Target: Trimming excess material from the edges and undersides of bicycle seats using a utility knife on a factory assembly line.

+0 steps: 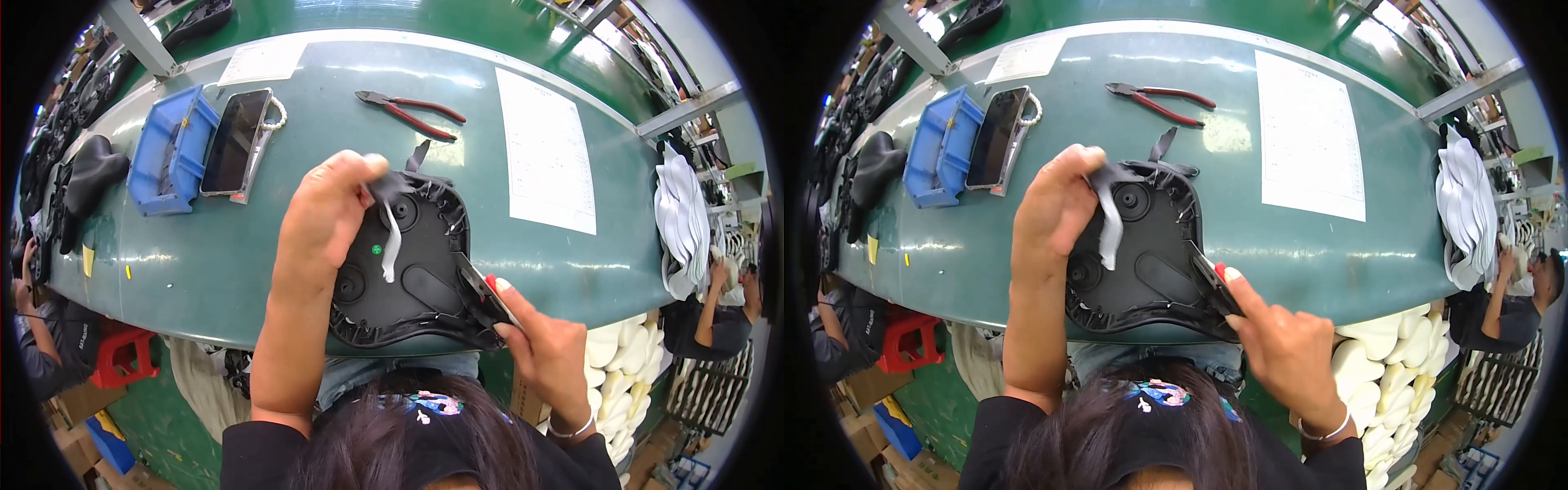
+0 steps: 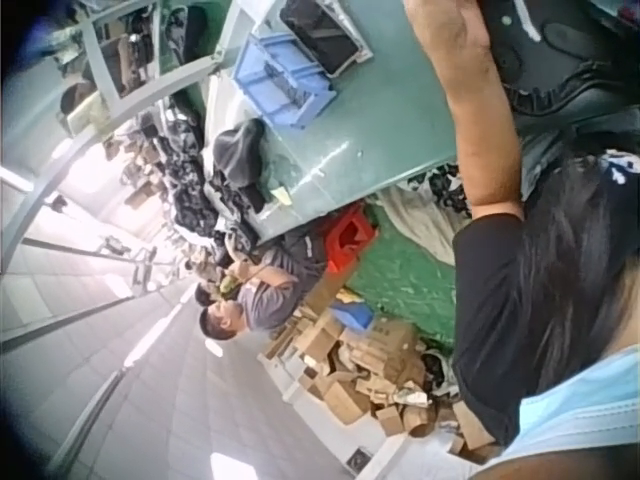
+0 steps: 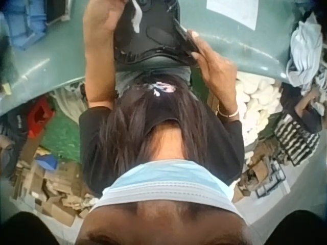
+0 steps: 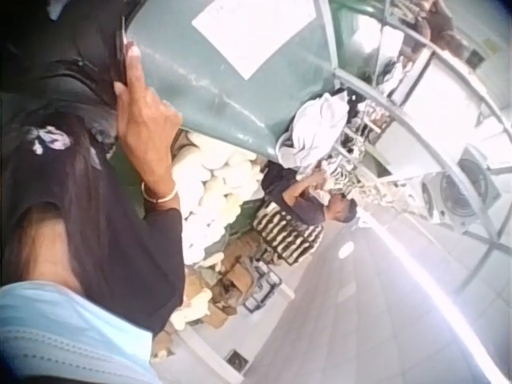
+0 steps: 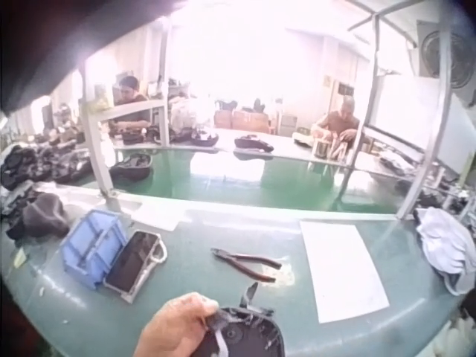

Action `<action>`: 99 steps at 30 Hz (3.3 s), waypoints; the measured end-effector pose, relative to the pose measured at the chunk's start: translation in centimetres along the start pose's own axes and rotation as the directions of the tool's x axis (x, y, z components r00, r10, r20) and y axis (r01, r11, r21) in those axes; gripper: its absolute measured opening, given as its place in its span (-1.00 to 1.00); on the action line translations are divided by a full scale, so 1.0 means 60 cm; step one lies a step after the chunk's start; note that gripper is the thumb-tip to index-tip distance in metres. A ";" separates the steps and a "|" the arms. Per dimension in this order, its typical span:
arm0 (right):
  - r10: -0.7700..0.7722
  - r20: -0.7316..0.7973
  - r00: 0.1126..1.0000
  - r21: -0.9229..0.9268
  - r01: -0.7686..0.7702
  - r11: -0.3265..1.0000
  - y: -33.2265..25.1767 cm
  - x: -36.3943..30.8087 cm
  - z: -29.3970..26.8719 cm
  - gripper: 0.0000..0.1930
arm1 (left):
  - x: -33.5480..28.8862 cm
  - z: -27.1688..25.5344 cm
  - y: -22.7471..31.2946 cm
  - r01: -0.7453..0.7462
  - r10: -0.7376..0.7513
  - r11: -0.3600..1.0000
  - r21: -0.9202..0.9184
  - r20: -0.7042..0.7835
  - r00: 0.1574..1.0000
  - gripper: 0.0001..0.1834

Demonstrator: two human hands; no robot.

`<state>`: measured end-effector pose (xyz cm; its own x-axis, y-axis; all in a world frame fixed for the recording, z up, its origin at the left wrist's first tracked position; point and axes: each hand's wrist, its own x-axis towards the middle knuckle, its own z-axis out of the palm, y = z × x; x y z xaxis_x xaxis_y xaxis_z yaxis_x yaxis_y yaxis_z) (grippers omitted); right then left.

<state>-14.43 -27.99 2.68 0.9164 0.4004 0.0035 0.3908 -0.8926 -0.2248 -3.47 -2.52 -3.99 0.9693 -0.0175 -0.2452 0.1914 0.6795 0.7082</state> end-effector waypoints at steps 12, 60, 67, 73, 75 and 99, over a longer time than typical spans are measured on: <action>-0.282 -0.048 0.958 -0.247 0.262 0.933 0.006 0.141 0.002 -0.45 | -0.007 -0.023 -0.008 -0.062 0.034 0.976 0.207 0.137 0.990 -0.88; 0.382 0.075 0.921 0.992 -0.029 -0.125 0.140 0.266 0.142 -0.61 | -0.063 -0.047 0.033 -0.131 0.034 -0.007 0.991 0.132 0.991 -0.59; 0.580 -0.057 0.813 0.977 0.164 -0.134 0.170 0.271 0.143 -0.71 | 0.032 -0.063 0.104 -0.094 0.214 0.698 0.710 -0.081 0.974 -0.68; 0.564 -0.024 0.825 0.956 0.184 -0.229 0.177 0.259 0.143 -0.77 | 0.045 -0.019 0.063 -0.231 -0.459 -0.086 0.969 0.167 0.873 -0.55; 0.478 0.029 0.878 0.959 0.110 -0.261 0.164 0.266 0.142 -0.78 | 0.023 -0.056 0.033 -0.100 -0.467 0.228 0.969 0.199 0.862 -0.52; 0.036 -0.169 0.985 0.792 0.114 0.600 0.061 0.293 0.146 -0.68 | 0.046 0.022 -0.051 -0.042 -0.042 0.887 0.460 0.171 0.984 -0.62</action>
<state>2.37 -22.42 -6.65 0.9313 0.3273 0.1596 0.2697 -0.3254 -0.9063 -1.17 -5.62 -5.99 0.9725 -0.1710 -0.1579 0.2000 0.2665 0.9428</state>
